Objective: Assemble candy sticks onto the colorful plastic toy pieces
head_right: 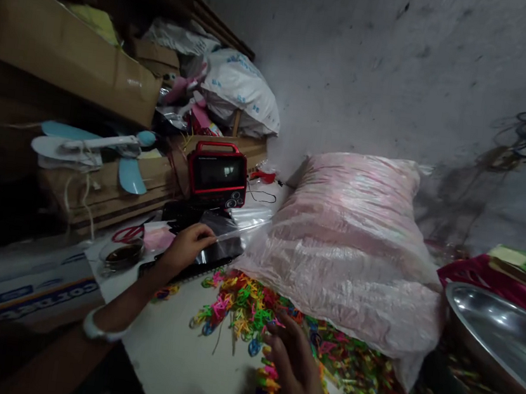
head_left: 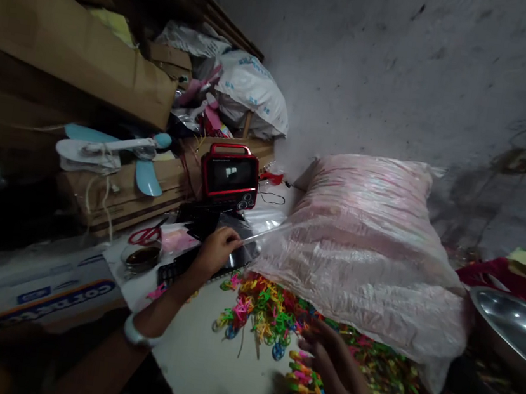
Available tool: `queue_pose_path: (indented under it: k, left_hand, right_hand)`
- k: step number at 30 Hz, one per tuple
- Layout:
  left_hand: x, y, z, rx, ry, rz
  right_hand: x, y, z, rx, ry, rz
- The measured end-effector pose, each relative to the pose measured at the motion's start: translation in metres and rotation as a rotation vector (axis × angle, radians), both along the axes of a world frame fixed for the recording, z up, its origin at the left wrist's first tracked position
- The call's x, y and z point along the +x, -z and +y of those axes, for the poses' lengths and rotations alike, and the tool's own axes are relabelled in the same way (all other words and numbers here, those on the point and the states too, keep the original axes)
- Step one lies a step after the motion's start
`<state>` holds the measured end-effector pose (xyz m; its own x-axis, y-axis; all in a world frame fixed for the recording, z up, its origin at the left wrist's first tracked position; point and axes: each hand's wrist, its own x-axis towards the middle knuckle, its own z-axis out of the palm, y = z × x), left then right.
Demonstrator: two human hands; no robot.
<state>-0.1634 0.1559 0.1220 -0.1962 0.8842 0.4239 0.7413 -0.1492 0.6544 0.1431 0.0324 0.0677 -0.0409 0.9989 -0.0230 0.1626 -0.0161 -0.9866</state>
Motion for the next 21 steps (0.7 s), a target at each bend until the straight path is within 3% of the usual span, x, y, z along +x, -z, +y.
queue_pose_path:
  k: [2, 4, 6, 8, 12, 14, 18, 21]
  left_hand:
    - [0.005, 0.007, -0.037, 0.073, 0.055, -0.14]
    - [0.011, 0.019, -0.068, 0.099, 0.084, -0.242]
    - [0.015, 0.035, -0.092, 0.077, 0.084, -0.289]
    - [0.019, 0.051, -0.11, 0.05, 0.043, -0.297]
    - [0.043, 0.08, -0.135, 0.165, -0.1, -0.265]
    - [0.066, 0.088, -0.142, 0.125, 0.036, -0.294]
    - [0.103, 0.088, -0.147, -0.175, 0.406, -0.494]
    - [0.104, 0.082, -0.142, -0.234, 0.383, -0.8]
  right_hand:
    - [-0.051, -0.005, 0.031, -0.32, -0.233, 0.454]
    - [-0.092, -0.005, 0.052, -0.482, -0.375, 0.711]
    - [-0.116, -0.002, 0.062, -0.503, -0.342, 0.82]
    - [-0.124, 0.002, 0.062, -0.422, -0.242, 0.833]
    - [-0.112, 0.006, 0.044, -0.161, -0.087, 0.548]
    - [-0.103, 0.007, 0.033, -0.025, -0.07, 0.338]
    - [-0.076, 0.008, 0.021, 0.172, -0.091, -0.038]
    - [-0.04, 0.01, 0.015, 0.336, -0.007, -0.426]
